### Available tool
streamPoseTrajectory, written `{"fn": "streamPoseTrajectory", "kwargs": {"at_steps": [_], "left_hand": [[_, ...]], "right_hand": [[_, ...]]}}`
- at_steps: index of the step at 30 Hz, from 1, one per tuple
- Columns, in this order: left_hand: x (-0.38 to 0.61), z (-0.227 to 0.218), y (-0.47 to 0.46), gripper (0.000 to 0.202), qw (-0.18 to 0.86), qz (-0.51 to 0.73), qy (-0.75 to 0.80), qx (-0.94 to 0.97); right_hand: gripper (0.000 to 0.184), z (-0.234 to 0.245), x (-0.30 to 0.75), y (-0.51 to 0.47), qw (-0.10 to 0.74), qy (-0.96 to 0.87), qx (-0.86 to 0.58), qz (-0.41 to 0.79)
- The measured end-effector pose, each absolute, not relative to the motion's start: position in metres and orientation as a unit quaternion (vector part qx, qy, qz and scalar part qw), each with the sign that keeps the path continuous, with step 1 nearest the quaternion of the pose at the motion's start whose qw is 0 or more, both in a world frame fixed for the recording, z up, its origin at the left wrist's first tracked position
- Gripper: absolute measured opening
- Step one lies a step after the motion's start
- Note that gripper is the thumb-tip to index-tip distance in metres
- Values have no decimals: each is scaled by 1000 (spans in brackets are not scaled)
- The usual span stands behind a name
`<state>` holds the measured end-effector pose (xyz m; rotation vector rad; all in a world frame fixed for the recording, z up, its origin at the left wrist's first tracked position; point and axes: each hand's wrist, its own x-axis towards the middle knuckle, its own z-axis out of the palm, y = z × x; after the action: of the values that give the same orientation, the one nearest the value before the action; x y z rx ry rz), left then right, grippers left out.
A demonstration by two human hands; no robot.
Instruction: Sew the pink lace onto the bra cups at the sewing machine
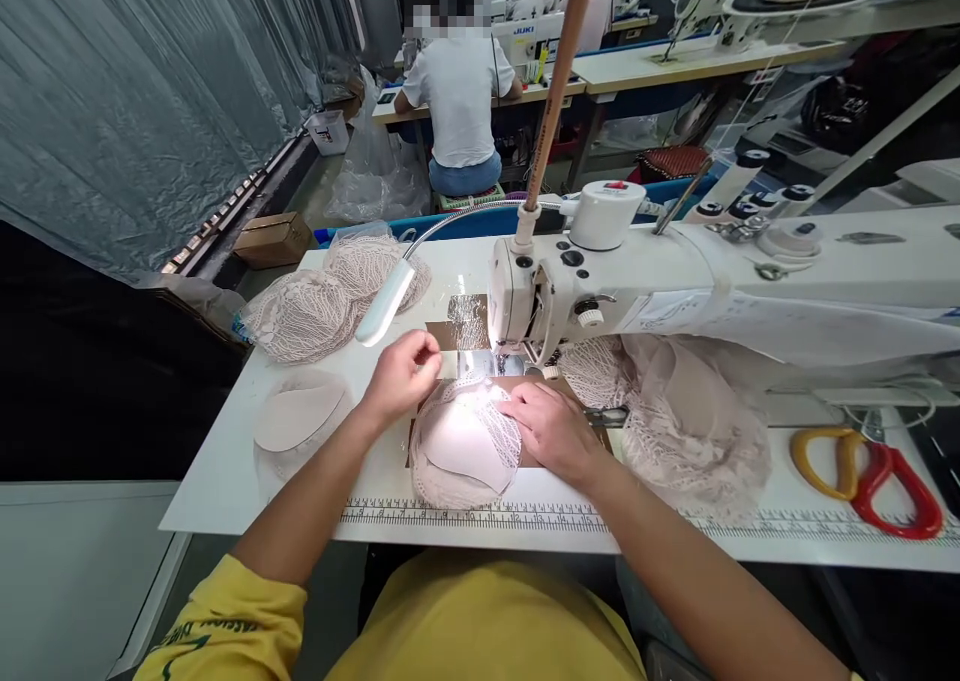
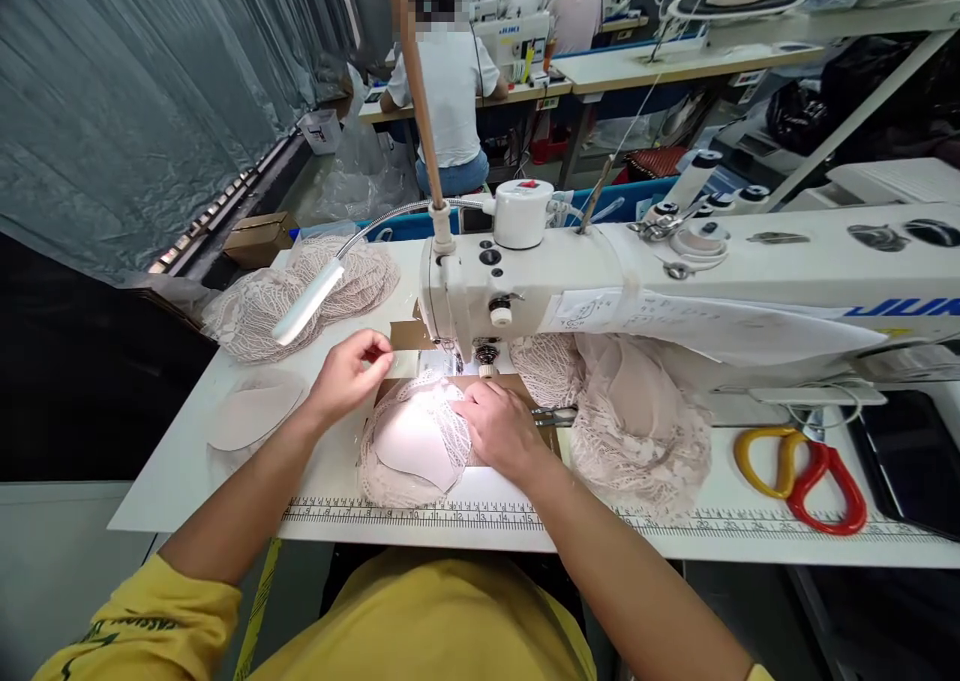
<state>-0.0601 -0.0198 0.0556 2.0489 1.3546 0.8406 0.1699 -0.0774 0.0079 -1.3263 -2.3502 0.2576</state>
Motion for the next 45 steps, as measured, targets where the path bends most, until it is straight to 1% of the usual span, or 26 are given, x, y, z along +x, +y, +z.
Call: {"fn": "streamPoseTrajectory", "kwargs": {"at_steps": [1,3,6,8,11,14,19,27,31,36,38,41,45], "left_hand": [[-56,56,-27,7,266,298,471,787],[-45,51,-38,14,255,227,391,855],[-29,38,-47,21,191,148,326,914],[-23,32,-47,25,166,133,315,925],[-22,31,-44,31,139,119,329,926],[-23,33,-41,37,104,102,350,925],[-23,32,-32,40,84,73,343,933],[-28,28,-7,42,78,59,285,953],[-32,26,-1,42,72,44,264,961],[-35,35,-19,36,67,88,285,952],[-33,39,-31,31,81,111,295,945],[-29,38,-48,22,87,110,321,937],[-24,28,-56,25,61,112,347,929]], "right_hand": [[30,8,170,-77,215,-847,-477,92],[27,9,172,-77,220,-844,-480,89],[28,10,173,-77,233,-831,-499,74],[32,11,172,-77,226,-828,-510,58],[37,12,169,-78,180,-833,-523,33],[36,12,166,-77,147,-830,-538,21],[35,12,164,-75,135,-819,-557,31],[38,11,161,-72,129,-804,-580,36],[38,9,161,-72,142,-806,-573,38],[36,6,167,-73,195,-804,-558,64],[35,5,170,-73,212,-801,-555,74],[35,4,172,-74,223,-796,-557,80],[34,10,175,-78,227,-787,-567,84]]}}
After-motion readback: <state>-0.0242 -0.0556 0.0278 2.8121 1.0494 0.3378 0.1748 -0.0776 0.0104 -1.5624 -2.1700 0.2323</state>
